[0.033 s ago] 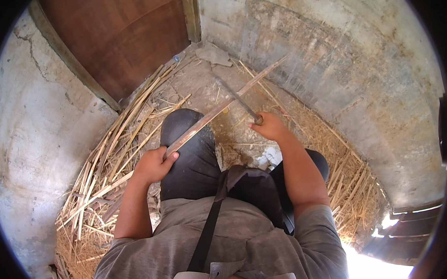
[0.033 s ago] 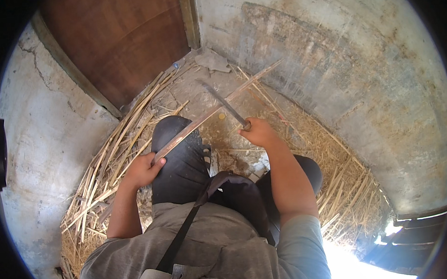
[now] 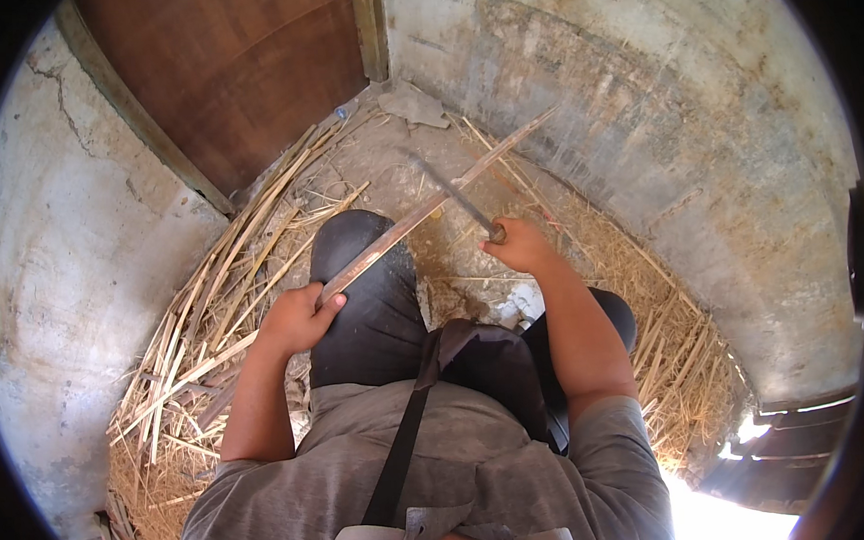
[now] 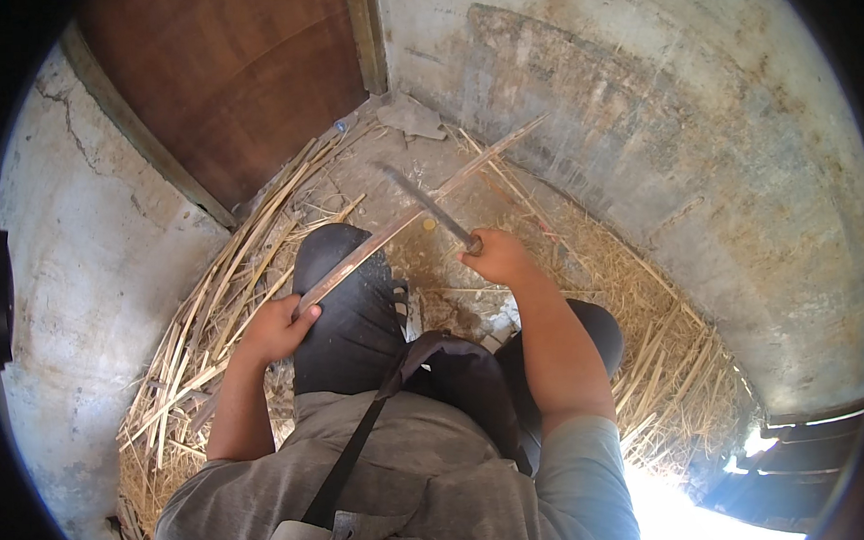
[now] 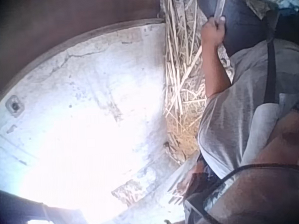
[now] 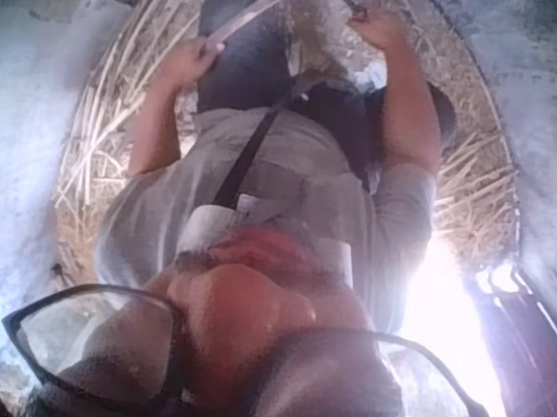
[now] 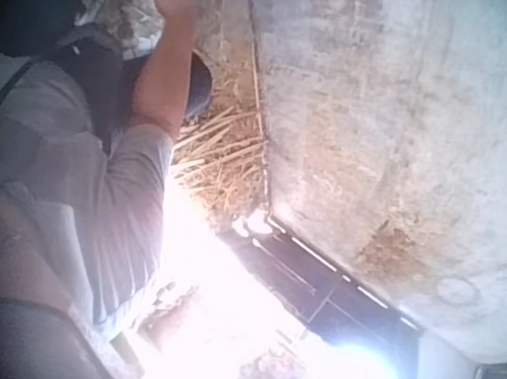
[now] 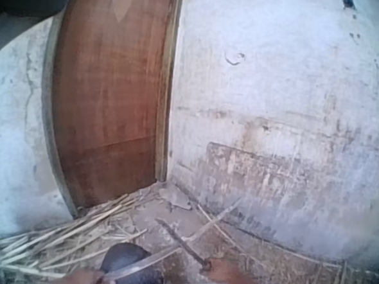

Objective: The person sits on the floor and uses a knife to split long bamboo strips into thinner pieces. They hold the bamboo against their leg and repeatedly strike it with the knife to separate the fibers.

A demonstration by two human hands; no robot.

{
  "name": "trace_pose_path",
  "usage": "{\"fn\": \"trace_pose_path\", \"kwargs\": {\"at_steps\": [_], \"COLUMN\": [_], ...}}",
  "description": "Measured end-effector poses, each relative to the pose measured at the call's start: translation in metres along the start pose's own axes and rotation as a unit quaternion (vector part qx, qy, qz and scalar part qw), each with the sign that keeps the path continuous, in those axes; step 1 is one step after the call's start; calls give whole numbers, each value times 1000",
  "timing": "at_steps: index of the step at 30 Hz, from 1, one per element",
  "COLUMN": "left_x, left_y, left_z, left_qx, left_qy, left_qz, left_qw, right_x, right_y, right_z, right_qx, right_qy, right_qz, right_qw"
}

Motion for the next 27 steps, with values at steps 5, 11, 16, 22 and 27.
{"fn": "trace_pose_path", "kwargs": {"at_steps": [5,11,16,22,27], "left_x": [4,3,-3,-5,-7], "left_y": [1,1,-1,-2,-3], "left_z": [1,2,-1,-2,-3], "left_qx": [-5,-9,-7,-11,-8], "left_qy": [3,-1,-8,-4,-8], "left_qz": [-1,4,3,-1,-4], "left_qw": [1000,1000,1000,1000,1000], "right_x": [21,5,-8,-8,-12], "right_y": [-1,1,1,3,6], "right_z": [12,6,3,6,8], "right_qx": [55,22,9,32,38], "right_qy": [1,9,26,22,18], "right_qz": [-60,-57,2,20,13], "right_qw": [997,998,1000,999,999]}}
Point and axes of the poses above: each hand's wrist, its own y-axis towards the middle knuckle, its own z-axis out of the palm, x = y × z, the point moved 4 cm from there along y, towards the middle knuckle, and after that the axes turned 9 degrees about x, right-handed, at the moved point
